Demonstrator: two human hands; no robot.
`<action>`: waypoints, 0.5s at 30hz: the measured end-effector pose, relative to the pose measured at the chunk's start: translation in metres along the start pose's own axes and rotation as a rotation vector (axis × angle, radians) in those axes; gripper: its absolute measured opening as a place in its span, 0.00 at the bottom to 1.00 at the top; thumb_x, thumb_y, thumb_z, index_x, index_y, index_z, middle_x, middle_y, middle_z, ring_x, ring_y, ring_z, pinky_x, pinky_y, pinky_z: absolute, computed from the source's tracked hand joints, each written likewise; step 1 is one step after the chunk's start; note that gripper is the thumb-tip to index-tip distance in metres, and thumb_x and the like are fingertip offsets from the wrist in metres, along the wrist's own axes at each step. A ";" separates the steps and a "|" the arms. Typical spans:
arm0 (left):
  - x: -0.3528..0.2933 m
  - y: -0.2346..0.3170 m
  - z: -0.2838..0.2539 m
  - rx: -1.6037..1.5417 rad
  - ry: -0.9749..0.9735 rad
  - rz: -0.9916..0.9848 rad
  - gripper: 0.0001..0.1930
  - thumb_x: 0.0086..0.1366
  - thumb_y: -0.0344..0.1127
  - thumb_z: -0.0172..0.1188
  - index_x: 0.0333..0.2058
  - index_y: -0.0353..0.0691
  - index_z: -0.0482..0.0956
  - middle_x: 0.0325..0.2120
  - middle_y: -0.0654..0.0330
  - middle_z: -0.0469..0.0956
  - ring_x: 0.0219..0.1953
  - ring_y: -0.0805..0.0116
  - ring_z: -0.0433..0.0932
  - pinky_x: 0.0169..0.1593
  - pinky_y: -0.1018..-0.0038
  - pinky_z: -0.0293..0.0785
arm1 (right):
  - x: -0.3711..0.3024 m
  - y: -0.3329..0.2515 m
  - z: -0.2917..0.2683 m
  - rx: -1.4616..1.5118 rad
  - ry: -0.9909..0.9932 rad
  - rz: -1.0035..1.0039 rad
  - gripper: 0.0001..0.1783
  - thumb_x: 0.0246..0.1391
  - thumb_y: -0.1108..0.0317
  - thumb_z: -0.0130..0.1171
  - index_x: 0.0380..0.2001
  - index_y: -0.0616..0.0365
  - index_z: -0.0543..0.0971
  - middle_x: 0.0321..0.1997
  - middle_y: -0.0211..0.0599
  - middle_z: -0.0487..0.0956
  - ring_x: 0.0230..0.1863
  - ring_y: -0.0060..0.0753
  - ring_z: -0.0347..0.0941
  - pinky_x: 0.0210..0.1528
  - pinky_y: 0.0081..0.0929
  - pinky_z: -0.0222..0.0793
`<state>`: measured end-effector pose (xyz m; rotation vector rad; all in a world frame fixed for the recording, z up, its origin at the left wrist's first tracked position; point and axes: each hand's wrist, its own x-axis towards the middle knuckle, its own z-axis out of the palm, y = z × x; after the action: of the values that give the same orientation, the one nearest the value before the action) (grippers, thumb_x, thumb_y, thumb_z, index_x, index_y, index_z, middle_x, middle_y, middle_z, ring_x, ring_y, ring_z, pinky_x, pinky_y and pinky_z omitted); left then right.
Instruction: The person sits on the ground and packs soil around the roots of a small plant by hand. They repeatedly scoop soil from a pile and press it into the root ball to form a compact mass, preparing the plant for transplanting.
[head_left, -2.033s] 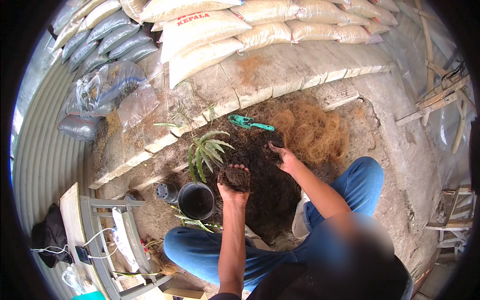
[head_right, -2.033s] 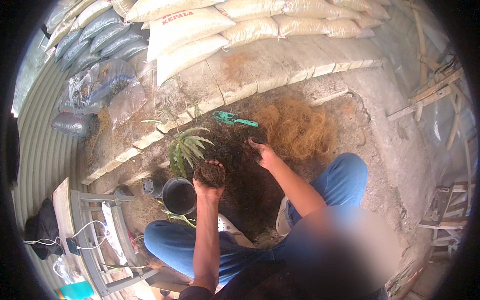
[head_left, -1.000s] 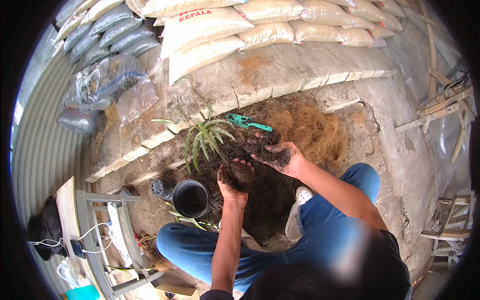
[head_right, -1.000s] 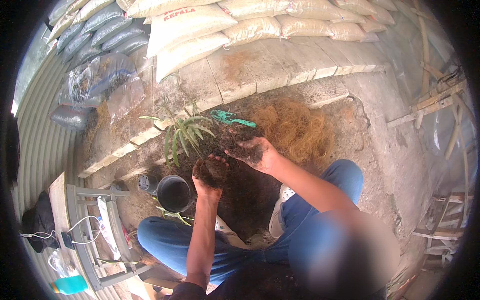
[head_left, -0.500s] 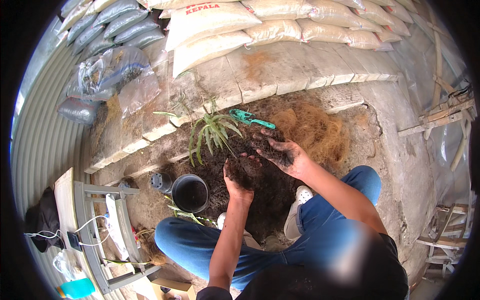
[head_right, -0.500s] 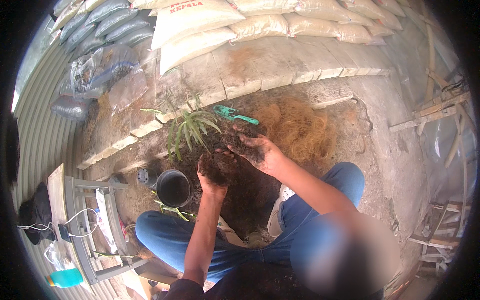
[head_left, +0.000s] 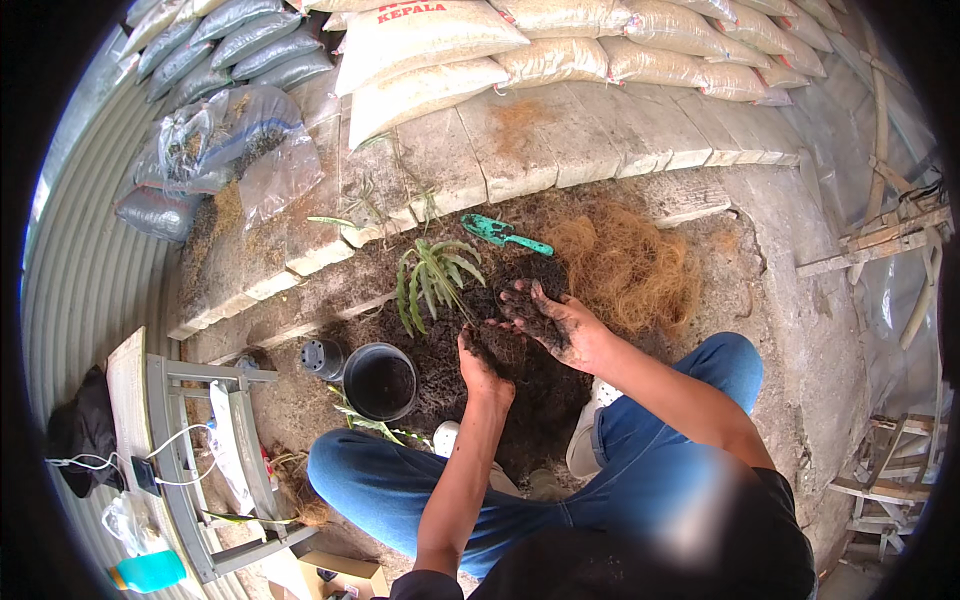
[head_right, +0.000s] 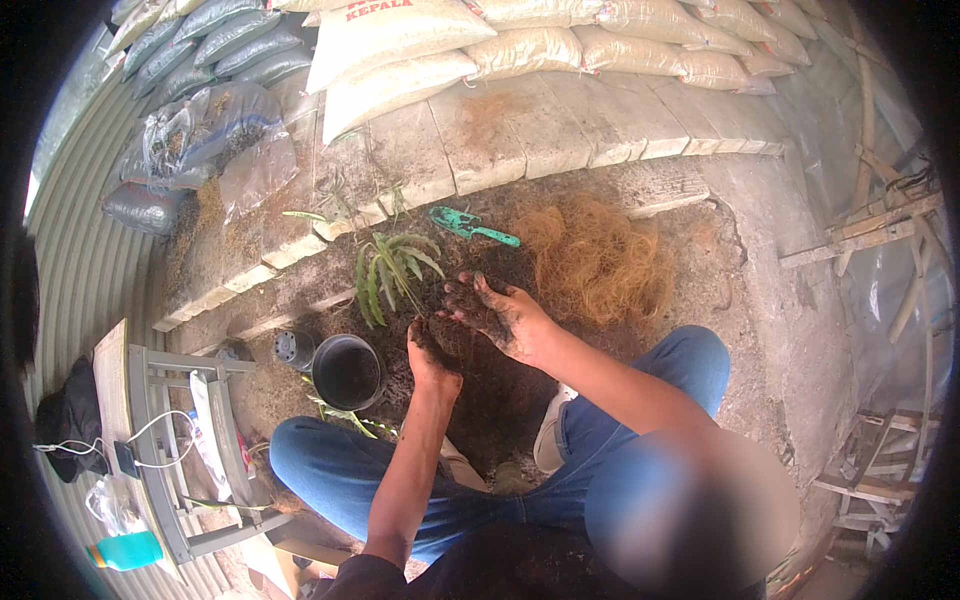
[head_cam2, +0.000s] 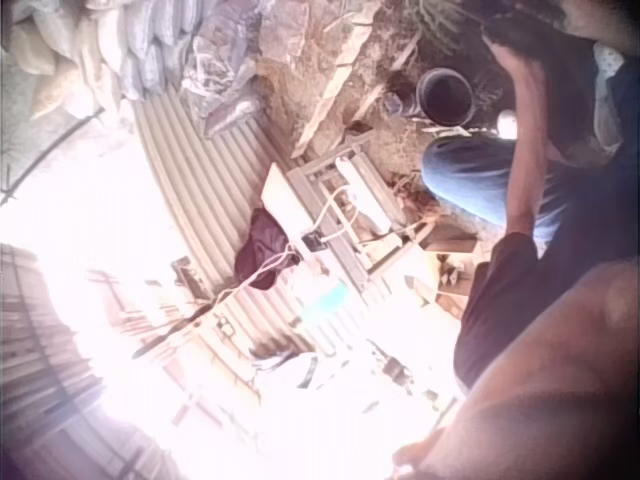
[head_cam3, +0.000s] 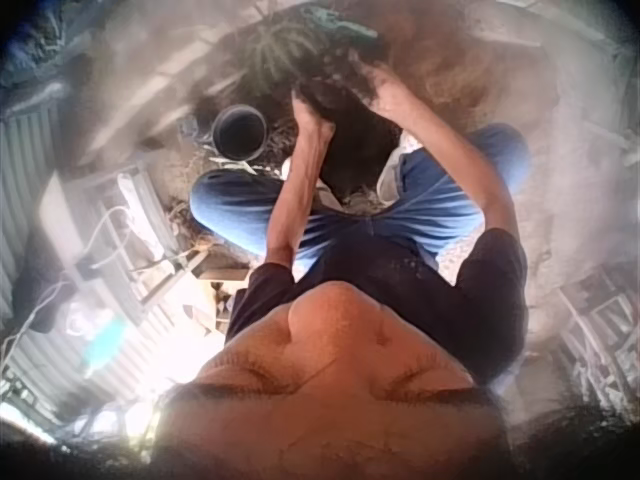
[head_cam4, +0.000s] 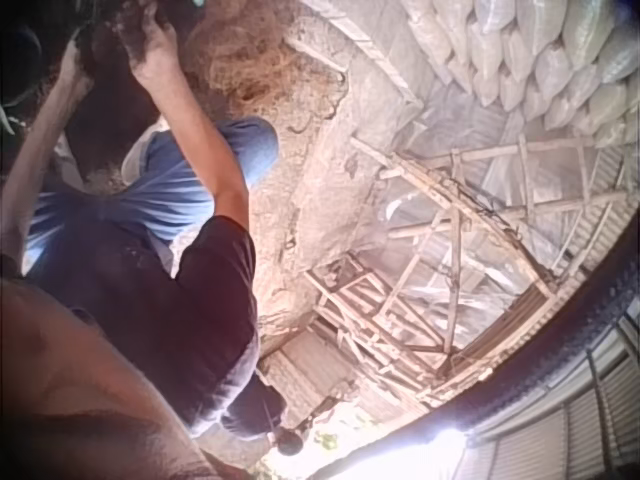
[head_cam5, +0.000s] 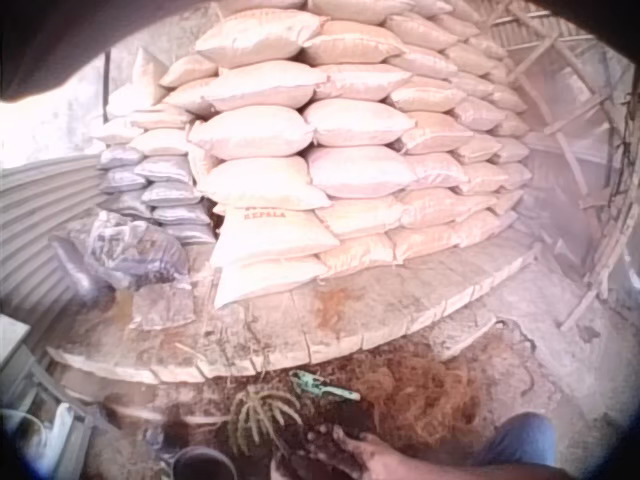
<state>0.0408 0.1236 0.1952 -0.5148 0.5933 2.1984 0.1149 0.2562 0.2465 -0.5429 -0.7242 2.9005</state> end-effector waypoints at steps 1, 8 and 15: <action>-0.001 0.000 0.003 -0.003 0.024 -0.002 0.21 0.71 0.52 0.38 0.35 0.41 0.73 0.32 0.55 0.77 0.37 0.55 0.77 0.46 0.59 0.74 | 0.001 0.000 -0.001 0.006 -0.029 -0.005 0.22 0.58 0.64 0.59 0.53 0.61 0.72 0.56 0.45 0.75 0.53 0.43 0.75 0.56 0.33 0.75; -0.005 0.004 0.008 -0.005 0.022 0.011 0.22 0.70 0.52 0.38 0.35 0.41 0.74 0.32 0.56 0.77 0.38 0.56 0.77 0.45 0.59 0.74 | 0.000 0.000 0.007 -0.051 -0.070 -0.044 0.27 0.55 0.71 0.62 0.58 0.63 0.68 0.60 0.47 0.72 0.58 0.49 0.71 0.63 0.37 0.69; -0.006 0.002 0.008 -0.065 0.021 -0.006 0.24 0.70 0.54 0.39 0.38 0.40 0.75 0.34 0.55 0.78 0.38 0.58 0.77 0.46 0.61 0.75 | -0.004 0.000 0.017 -0.075 0.014 -0.134 0.18 0.61 0.69 0.55 0.52 0.65 0.73 0.51 0.42 0.78 0.50 0.36 0.76 0.54 0.33 0.74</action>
<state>0.0414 0.1230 0.2054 -0.5737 0.5320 2.2152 0.1127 0.2481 0.2615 -0.5018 -0.8360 2.7530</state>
